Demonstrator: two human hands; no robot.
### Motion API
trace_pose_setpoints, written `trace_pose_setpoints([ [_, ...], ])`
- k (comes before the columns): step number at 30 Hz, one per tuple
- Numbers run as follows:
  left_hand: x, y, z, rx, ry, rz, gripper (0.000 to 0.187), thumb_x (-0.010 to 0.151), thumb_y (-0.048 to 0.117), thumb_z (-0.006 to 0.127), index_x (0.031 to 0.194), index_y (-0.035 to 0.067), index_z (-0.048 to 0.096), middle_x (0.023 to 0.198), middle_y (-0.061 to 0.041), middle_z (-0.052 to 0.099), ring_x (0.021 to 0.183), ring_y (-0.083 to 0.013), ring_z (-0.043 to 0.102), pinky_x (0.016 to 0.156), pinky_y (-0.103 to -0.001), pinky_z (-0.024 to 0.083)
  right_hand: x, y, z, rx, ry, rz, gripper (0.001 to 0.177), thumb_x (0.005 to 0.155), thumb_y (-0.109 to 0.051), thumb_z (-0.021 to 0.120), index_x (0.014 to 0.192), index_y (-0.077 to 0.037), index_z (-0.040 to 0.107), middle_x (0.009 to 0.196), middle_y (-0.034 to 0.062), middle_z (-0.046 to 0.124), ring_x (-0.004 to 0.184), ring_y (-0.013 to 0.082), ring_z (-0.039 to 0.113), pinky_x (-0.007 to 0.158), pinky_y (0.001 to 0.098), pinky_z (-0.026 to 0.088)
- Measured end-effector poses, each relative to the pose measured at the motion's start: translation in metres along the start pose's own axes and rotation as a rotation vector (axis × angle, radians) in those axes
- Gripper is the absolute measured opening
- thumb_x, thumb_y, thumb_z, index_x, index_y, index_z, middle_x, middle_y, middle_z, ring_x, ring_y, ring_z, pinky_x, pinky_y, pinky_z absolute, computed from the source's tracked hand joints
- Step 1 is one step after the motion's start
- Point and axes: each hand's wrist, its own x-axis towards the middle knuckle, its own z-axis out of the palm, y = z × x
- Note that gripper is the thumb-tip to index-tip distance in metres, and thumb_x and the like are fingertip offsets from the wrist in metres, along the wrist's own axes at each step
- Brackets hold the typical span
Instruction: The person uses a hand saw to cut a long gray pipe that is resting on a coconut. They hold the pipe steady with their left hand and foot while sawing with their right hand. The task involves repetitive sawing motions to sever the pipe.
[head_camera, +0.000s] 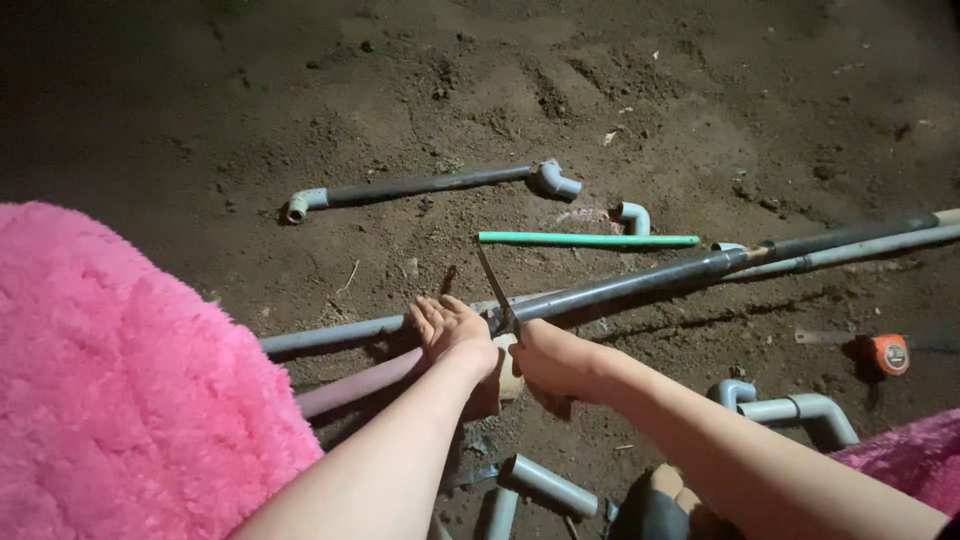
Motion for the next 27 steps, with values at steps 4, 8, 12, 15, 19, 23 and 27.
trace_pose_setpoints([
  [4, -0.032, -0.001, -0.036, 0.083, -0.100, 0.064, 0.131, 0.070, 0.036, 0.078, 0.167, -0.008, 0.002, 0.175, -0.037, 0.009, 0.166, -0.0467, -0.005, 0.131, -0.057, -0.015, 0.023, -0.036, 0.039, 0.182, -0.094, 0.144, 0.025, 0.111, -0.029, 0.059, 0.096, -0.019, 0.076, 0.070, -0.0096, 0.063, 0.058, 0.0121, 0.049, 0.053, 0.0338, 0.034],
  [8, -0.064, -0.013, -0.074, 0.221, -0.223, 0.165, 0.194, 0.036, 0.055, 0.119, 0.163, -0.016, -0.009, 0.173, -0.045, -0.002, 0.162, -0.0572, -0.009, 0.130, -0.064, -0.010, -0.065, -0.010, -0.103, 1.752, -0.044, 0.786, 0.021, 0.100, -0.012, 0.042, 0.103, -0.012, 0.063, 0.088, 0.0058, 0.077, 0.075, 0.0141, 0.053, 0.069, 0.0470, 0.054],
  [12, -0.062, -0.010, -0.073, 0.290, -0.257, 0.153, 0.199, 0.036, 0.063, 0.116, 0.163, -0.016, -0.016, 0.174, -0.042, -0.007, 0.163, -0.0536, -0.012, 0.131, -0.060, -0.011, -0.122, -0.038, -0.109, 1.881, -0.164, 0.874, 0.013, 0.103, -0.024, 0.053, 0.091, -0.019, 0.051, 0.077, -0.0090, 0.057, 0.073, 0.0110, 0.041, 0.064, 0.0376, 0.044],
  [15, -0.060, -0.006, -0.070, 0.346, -0.249, 0.125, 0.201, 0.035, 0.071, 0.115, 0.164, -0.013, -0.015, 0.176, -0.040, -0.005, 0.164, -0.0490, -0.013, 0.131, -0.055, -0.012, -0.128, -0.012, -0.133, 2.117, -0.298, 0.949, 0.020, 0.105, -0.024, 0.048, 0.095, -0.014, 0.063, 0.061, -0.0001, 0.053, 0.047, 0.0144, 0.043, 0.040, 0.0330, 0.034],
  [19, -0.093, -0.004, -0.106, 0.038, -0.227, 0.068, 0.145, 0.064, 0.027, 0.090, 0.166, -0.011, -0.006, 0.176, -0.038, -0.003, 0.164, -0.0487, -0.014, 0.130, -0.058, -0.016, -0.104, 0.000, -0.121, 1.982, -0.135, 0.848, 0.026, 0.102, -0.023, 0.046, 0.091, -0.011, 0.066, 0.070, 0.0020, 0.065, 0.060, 0.0172, 0.053, 0.056, 0.0385, 0.043],
  [23, -0.014, -0.004, -0.031, -0.184, -0.209, 0.045, 0.095, 0.092, -0.003, 0.057, 0.167, -0.008, -0.002, 0.178, -0.031, -0.003, 0.164, -0.0438, -0.020, 0.130, -0.054, -0.023, -0.101, 0.002, -0.130, 1.920, -0.092, 0.822, 0.022, 0.101, -0.019, 0.044, 0.102, -0.012, 0.065, 0.084, 0.0043, 0.071, 0.069, 0.0181, 0.059, 0.064, 0.0414, 0.049],
  [27, -0.065, -0.008, -0.080, -0.163, -0.237, 0.068, 0.104, 0.090, 0.001, 0.066, 0.166, -0.008, -0.004, 0.176, -0.033, -0.004, 0.163, -0.0446, -0.021, 0.130, -0.055, -0.022, -0.099, -0.002, -0.134, 1.882, -0.071, 0.804, 0.025, 0.101, -0.016, 0.042, 0.110, -0.014, 0.065, 0.095, 0.0060, 0.076, 0.076, 0.0187, 0.064, 0.070, 0.0435, 0.054],
])
